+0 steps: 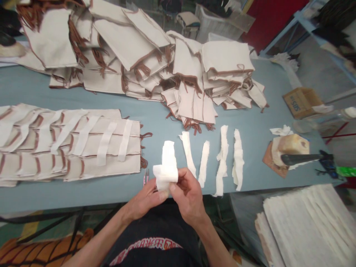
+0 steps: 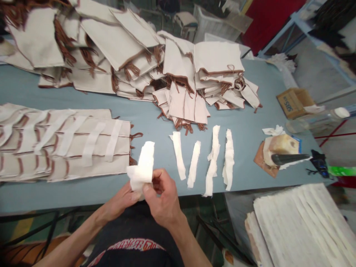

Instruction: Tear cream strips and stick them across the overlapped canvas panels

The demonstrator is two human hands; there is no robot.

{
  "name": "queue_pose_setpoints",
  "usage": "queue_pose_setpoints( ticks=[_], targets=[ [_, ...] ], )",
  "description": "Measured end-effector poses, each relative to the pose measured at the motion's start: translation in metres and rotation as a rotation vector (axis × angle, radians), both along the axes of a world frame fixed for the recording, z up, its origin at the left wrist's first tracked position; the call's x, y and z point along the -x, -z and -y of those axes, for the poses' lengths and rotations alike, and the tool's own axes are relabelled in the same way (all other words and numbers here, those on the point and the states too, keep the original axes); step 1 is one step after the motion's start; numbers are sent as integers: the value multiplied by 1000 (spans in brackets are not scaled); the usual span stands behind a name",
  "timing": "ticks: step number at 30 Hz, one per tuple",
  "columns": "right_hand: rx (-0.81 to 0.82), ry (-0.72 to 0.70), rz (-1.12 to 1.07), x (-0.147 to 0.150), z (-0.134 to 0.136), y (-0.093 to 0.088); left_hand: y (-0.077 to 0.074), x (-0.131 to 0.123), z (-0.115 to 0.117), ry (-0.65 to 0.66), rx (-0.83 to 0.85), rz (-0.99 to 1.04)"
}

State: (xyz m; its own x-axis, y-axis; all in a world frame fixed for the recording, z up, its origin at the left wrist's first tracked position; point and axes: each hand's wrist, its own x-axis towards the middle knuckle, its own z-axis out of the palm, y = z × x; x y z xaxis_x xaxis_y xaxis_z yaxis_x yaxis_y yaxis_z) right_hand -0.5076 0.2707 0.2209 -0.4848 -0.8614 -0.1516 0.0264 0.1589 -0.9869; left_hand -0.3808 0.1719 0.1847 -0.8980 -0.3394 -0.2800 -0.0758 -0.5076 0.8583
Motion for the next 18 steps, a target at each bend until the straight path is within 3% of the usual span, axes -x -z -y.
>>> queue_pose_setpoints(
  ticks=[4,10,13,18],
  targets=[
    [23,-47,-256,3,-4,-19,-9,2,-6,131,-12,-87],
    [47,31,-329,8,0,-29,-10,-2,-23,104,-135,-34],
    [-9,37,-259,13,5,-30,-10,-3,-31,102,-207,-40],
    [-62,59,133,23,17,-28,-16,-1,-35,-2,-414,-159]
  ],
)
